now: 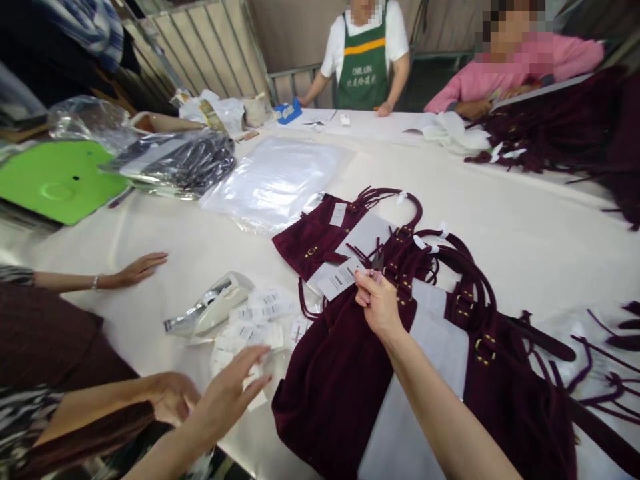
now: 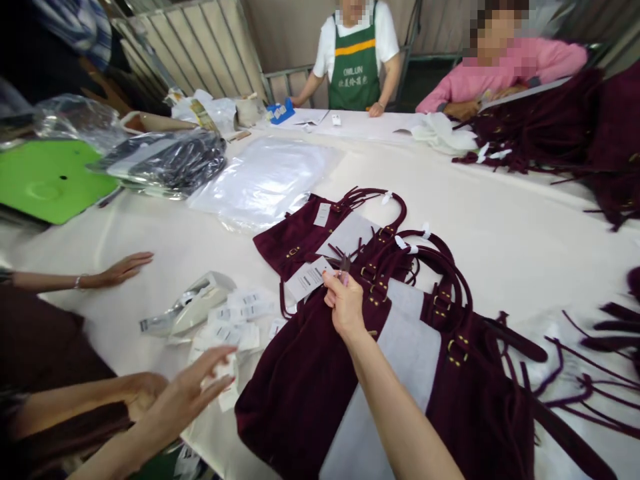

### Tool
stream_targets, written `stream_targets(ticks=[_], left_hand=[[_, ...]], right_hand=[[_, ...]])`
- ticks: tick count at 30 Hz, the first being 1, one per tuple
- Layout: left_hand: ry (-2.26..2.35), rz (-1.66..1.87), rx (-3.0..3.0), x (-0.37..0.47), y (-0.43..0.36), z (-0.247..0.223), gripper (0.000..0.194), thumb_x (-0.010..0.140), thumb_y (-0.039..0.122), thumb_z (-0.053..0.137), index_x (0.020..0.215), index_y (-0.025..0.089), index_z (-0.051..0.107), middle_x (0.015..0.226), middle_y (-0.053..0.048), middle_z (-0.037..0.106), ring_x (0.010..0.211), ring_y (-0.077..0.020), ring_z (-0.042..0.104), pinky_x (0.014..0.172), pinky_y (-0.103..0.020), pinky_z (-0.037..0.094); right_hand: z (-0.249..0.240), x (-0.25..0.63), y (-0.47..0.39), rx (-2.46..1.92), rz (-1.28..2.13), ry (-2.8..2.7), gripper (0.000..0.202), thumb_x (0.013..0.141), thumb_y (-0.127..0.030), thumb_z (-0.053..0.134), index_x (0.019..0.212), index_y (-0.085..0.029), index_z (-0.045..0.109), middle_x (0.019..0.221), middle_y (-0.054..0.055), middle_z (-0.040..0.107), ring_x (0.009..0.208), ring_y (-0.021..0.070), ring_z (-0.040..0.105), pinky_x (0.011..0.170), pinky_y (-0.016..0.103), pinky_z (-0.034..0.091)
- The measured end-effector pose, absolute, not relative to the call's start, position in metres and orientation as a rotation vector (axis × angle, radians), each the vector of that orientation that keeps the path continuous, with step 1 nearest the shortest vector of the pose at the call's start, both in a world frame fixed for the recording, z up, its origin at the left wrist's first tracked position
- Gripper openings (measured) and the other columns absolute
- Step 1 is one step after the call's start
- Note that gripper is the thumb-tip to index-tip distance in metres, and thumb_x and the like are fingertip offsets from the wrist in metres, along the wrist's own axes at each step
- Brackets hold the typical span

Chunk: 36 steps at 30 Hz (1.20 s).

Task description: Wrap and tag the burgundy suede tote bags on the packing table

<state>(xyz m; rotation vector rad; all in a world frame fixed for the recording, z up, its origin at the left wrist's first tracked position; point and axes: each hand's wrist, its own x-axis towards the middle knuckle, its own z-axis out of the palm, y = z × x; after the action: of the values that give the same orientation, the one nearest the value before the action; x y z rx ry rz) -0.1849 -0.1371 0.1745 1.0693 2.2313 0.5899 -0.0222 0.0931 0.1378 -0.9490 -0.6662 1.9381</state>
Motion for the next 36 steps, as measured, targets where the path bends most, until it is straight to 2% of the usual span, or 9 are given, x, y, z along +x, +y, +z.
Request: stream_targets(ticks=[2,4,7,11,17,22,26,32,36], left_hand=[[2.154,0.841,0.946,-0.174,-0.111,0.174,0.056,0.065,0.042,0.062,0.117,0.026,0.051,0.118,-0.008,0.057,0.099,-0.0216,0.056,0.080,-0.035,0.049],[1.989,1.036,0.802,-0.167,-0.085,0.168,0.059,0.060,0.040,0.066,0.114,0.021,0.052,0.113,-0.009,0.060,0.097,-0.0210,0.056,0.078,-0.034,0.049],[1.700,1.090,0.644,-0.159,-0.069,0.154,0.035,0.061,0.044,0.065,0.083,0.018,0.061,0.080,-0.005,0.065,0.075,-0.0170,0.059,0.073,-0.032,0.048],[1.889,0.989,0.596,-0.172,-0.082,0.131,0.031,0.062,0.049,0.058,0.065,0.018,0.056,0.064,-0.001,0.060,0.060,-0.0136,0.055,0.062,-0.028,0.046],[2.347,0.715,0.596,-0.252,-0.078,0.111,0.028,0.068,0.046,0.053,0.069,0.018,0.053,0.065,-0.004,0.059,0.065,-0.0196,0.059,0.056,-0.029,0.044],[2.544,0.582,0.944,-0.274,-0.038,0.120,0.020,0.072,0.032,0.055,0.087,0.019,0.059,0.094,-0.011,0.062,0.097,-0.0293,0.057,0.082,-0.040,0.042],[2.483,0.619,1.284,-0.278,0.043,0.122,0.021,0.077,0.029,0.051,0.092,0.022,0.064,0.098,-0.007,0.064,0.096,-0.0232,0.058,0.090,-0.034,0.040],[2.441,0.728,1.231,-0.276,0.197,0.080,0.030,0.077,0.028,0.051,0.102,0.015,0.063,0.092,-0.009,0.068,0.081,-0.0175,0.063,0.077,-0.029,0.046],[2.430,0.698,1.271,-0.264,0.268,0.054,0.044,0.074,0.022,0.056,0.117,0.010,0.055,0.112,-0.016,0.061,0.101,-0.0222,0.057,0.087,-0.031,0.041]], right_hand=[[0.137,-0.025,0.066,-0.980,2.016,-0.777,0.032,0.053,-0.033,0.077,0.066,-0.016,0.052,0.053,-0.009,0.040,0.037,-0.0004,0.021,0.035,0.017,0.014],[0.134,-0.025,0.042,-1.024,2.089,-0.874,0.033,0.054,-0.036,0.077,0.065,-0.015,0.054,0.052,-0.009,0.038,0.038,-0.0002,0.020,0.036,0.017,0.013],[0.125,-0.021,0.019,-1.084,2.150,-0.967,0.035,0.054,-0.039,0.078,0.066,-0.015,0.055,0.051,-0.009,0.036,0.039,0.0002,0.020,0.037,0.017,0.012],[0.116,-0.017,0.012,-1.123,2.140,-1.039,0.038,0.060,-0.044,0.074,0.080,-0.016,0.060,0.055,-0.007,0.043,0.040,0.0008,0.022,0.037,0.017,0.013],[0.108,-0.016,0.020,-1.191,2.017,-1.065,0.041,0.063,-0.050,0.070,0.085,-0.017,0.062,0.056,-0.006,0.046,0.039,0.0027,0.025,0.037,0.018,0.016],[0.099,-0.013,0.028,-1.147,1.892,-1.287,0.033,0.071,-0.048,0.064,0.086,-0.019,0.064,0.060,-0.002,0.050,0.044,0.0061,0.032,0.039,0.020,0.022],[0.089,-0.011,0.031,-1.154,1.782,-1.324,0.030,0.075,-0.048,0.061,0.086,-0.020,0.065,0.061,-0.002,0.050,0.049,0.0091,0.039,0.044,0.021,0.031],[0.067,-0.002,0.023,-1.120,1.615,-1.561,0.019,0.081,-0.038,0.055,0.088,-0.023,0.065,0.069,0.001,0.060,0.062,0.0149,0.055,0.060,0.025,0.046],[0.055,0.002,0.022,-1.036,1.555,-1.679,0.016,0.082,-0.031,0.052,0.093,-0.026,0.063,0.075,0.002,0.064,0.066,0.0157,0.060,0.062,0.025,0.049]])
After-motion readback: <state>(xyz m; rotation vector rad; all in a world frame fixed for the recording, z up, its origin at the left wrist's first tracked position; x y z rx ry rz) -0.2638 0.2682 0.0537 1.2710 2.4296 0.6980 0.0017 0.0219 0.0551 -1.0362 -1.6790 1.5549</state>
